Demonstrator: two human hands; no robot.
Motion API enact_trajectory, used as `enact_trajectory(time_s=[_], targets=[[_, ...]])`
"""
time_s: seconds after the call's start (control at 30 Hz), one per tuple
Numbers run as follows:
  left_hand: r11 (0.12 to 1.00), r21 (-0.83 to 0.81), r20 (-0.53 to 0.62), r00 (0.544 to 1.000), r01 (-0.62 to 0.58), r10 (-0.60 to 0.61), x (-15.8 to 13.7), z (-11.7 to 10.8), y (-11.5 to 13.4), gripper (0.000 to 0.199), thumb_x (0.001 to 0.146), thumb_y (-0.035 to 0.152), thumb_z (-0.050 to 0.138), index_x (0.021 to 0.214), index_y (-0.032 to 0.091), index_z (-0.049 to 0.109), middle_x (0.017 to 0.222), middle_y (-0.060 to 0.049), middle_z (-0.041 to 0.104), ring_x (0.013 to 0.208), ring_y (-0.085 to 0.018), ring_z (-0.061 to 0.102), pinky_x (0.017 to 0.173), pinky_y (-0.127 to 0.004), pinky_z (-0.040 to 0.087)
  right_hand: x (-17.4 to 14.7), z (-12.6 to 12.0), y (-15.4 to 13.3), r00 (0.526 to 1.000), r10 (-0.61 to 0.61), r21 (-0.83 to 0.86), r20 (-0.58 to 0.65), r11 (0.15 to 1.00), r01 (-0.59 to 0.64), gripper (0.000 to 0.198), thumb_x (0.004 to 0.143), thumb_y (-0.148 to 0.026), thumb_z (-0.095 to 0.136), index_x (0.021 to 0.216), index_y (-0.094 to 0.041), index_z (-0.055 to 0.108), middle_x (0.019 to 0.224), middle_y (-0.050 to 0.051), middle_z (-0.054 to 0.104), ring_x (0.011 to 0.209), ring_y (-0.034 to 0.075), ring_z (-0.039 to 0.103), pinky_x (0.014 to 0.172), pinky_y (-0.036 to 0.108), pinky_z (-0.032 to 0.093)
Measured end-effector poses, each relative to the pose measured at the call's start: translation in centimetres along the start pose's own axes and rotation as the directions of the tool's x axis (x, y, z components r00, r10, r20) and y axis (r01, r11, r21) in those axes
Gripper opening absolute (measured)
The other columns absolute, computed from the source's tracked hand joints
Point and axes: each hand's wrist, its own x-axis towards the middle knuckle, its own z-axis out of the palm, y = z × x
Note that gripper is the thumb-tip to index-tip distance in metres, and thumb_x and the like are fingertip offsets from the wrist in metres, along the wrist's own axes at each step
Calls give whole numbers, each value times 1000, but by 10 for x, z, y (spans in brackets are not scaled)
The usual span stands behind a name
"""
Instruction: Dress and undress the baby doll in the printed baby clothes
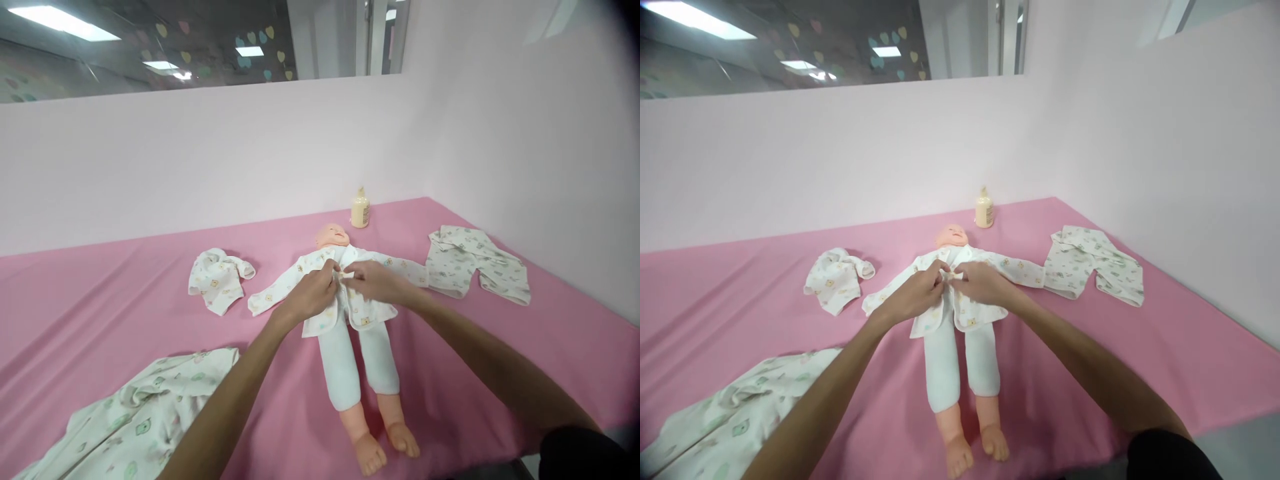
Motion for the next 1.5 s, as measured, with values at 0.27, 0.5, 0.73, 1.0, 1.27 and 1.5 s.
enact_trajectory(time_s=[0.27,0.5,0.73,1.0,1.27,1.5], targets=[[971,100,-217,957,218,-192,44,-8,-12,47,88,50,48,123,19,48,111,-9,63,98,-25,61,75,-31,43,58,-3,26,908,228,-9,-351,969,-247,26,80,-41,62,71,-20,50,70,2,58,69,17,53,59,27,31],[914,275,-306,928,299,-211,75,11,-10,31,95,33,36,115,14,52,119,-14,58,105,-29,62,81,-37,44,77,7,21,915,171,128,-365,983,-132,16,72,-18,53,65,-21,40,63,-5,44,62,12,41,58,27,26],[837,460,-307,938,294,-161,77,19,-12,32,98,26,29,107,15,58,110,-11,58,89,-27,66,68,-36,45,97,4,24,932,163,282,-323,957,-69,12,73,-25,54,66,-21,46,59,-5,44,60,13,43,56,25,30],[853,400,-344,917,336,-200,87,23,-21,37,101,32,26,105,18,60,106,-7,61,87,-25,67,64,-34,43,105,0,34,969,111,374,-220,927,-21,9,73,-27,60,74,-18,60,62,-3,55,63,14,48,60,26,37],[903,241,-400,884,356,-243,90,20,-29,31,100,24,26,107,17,56,105,-6,64,92,-21,63,71,-32,42,106,-8,35,980,112,428,-165,903,-32,14,75,-30,60,79,-18,66,73,0,61,68,15,53,64,27,40],[939,272,-553,833,209,-25,95,37,-43,25,99,20,31,103,15,55,103,-11,61,96,-24,53,84,-37,42,102,-7,25,967,182,455,-178,886,-83,21,80,-37,58,83,-18,67,72,0,60,67,15,52,61,26,39]])
